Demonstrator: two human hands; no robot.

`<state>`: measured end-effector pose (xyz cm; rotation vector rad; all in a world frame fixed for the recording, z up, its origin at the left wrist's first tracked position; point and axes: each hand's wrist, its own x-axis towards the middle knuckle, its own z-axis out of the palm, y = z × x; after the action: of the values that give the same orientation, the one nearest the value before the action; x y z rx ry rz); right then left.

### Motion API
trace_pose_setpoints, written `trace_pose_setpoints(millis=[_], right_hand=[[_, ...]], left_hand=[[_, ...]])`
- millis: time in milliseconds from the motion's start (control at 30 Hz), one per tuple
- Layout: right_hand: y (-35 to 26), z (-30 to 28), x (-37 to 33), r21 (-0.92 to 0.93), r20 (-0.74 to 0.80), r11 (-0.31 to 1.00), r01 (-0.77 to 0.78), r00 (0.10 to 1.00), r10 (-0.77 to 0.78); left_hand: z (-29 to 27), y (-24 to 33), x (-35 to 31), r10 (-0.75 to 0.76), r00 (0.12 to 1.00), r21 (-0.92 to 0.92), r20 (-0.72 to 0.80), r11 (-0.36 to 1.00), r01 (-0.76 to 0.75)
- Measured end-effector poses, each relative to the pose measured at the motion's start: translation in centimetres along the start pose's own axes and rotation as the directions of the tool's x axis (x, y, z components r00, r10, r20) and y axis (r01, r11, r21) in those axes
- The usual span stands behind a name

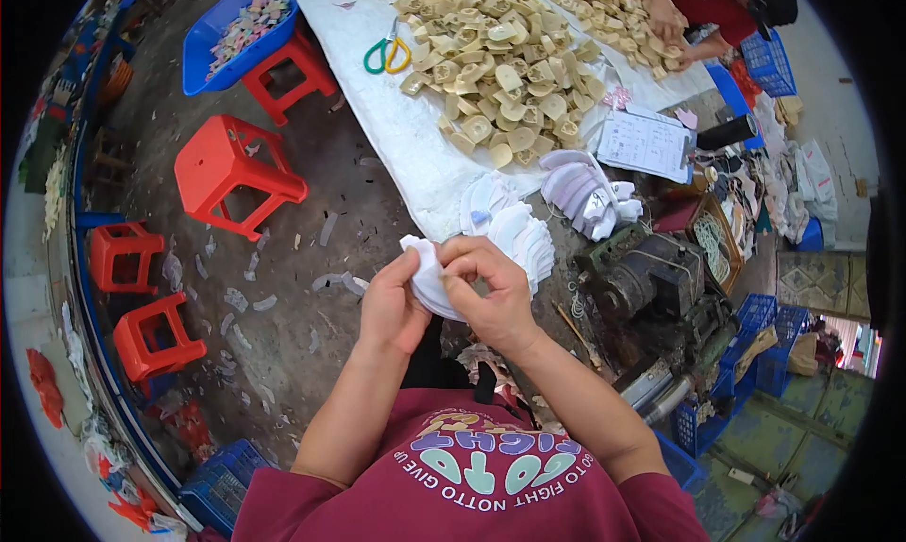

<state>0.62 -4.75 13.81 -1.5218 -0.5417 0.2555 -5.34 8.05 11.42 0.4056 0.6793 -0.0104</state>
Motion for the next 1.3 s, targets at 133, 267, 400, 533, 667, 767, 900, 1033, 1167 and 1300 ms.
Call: trace_pose_setpoints(millis=[133, 267, 400, 533, 667, 767, 900, 1033, 1167, 1300], right_hand=[[-0.2, 0.7, 0.2, 0.25, 0.376, 0.889, -0.384, 0.884, 0.276], [0.1, 0.3, 0.2, 0.2, 0.547, 0.82, -0.536, 0.755, 0.361], [2.4, 1.0, -2.0, -0.174, 0.669, 0.872, -0.458, 0.595, 0.446], [5.3, 1.4, -4.3, -0.596, 0.641, 0.8, 0.068, 0.641, 0.422], [8.3, -2.8, 1.2, -0.792, 0.35, 0.61, -0.031, 0.795, 0.495], [12.1, -11.1, 7.4, -0.862, -0.062, 0.458, -0.219, 0.941, 0.334], [14.5, -18.4, 12.9, -0.945, -0.132, 0.274, -0.177, 0.976, 0.173], [17.2, -20.0, 14.9, -0.985, -0.082, 0.113, -0.131, 0.929, 0.362], [17.5, -20.2, 15.6, -0.994, -0.003, 0.097, -0.049, 0.903, 0.429], [14.4, -22.2, 14.8, -0.925, 0.113, 0.38, -0.005, 0.951, 0.288]], left_hand=[[-2.0, 3.0, 0.4, 0.023, 0.999, -0.139, 0.039, 0.99, -0.017], [-3.7, 7.4, 0.1, 0.231, 0.97, -0.163, -0.081, 0.957, -0.242], [-8.3, 12.0, 0.4, 0.357, 0.934, -0.279, -0.013, 0.896, -0.346], [-10.4, 12.6, 0.8, 0.313, 0.95, -0.208, -0.013, 0.928, -0.308], [-10.7, 10.7, 2.4, 0.22, 0.963, -0.095, -0.158, 0.967, -0.237], [-7.5, 9.2, 3.6, 0.176, 0.941, -0.045, -0.29, 0.979, -0.197], [-7.3, 7.8, 4.8, 0.107, 0.981, -0.024, -0.159, 0.993, -0.112], [-6.9, 6.9, 7.2, -0.015, 0.999, 0.009, -0.04, 1.0, 0.015], [-5.9, 6.2, 8.7, -0.103, 0.992, 0.023, -0.075, 0.994, 0.105], [-4.8, 5.5, 9.6, -0.139, 0.989, 0.086, -0.054, 0.986, 0.143]])
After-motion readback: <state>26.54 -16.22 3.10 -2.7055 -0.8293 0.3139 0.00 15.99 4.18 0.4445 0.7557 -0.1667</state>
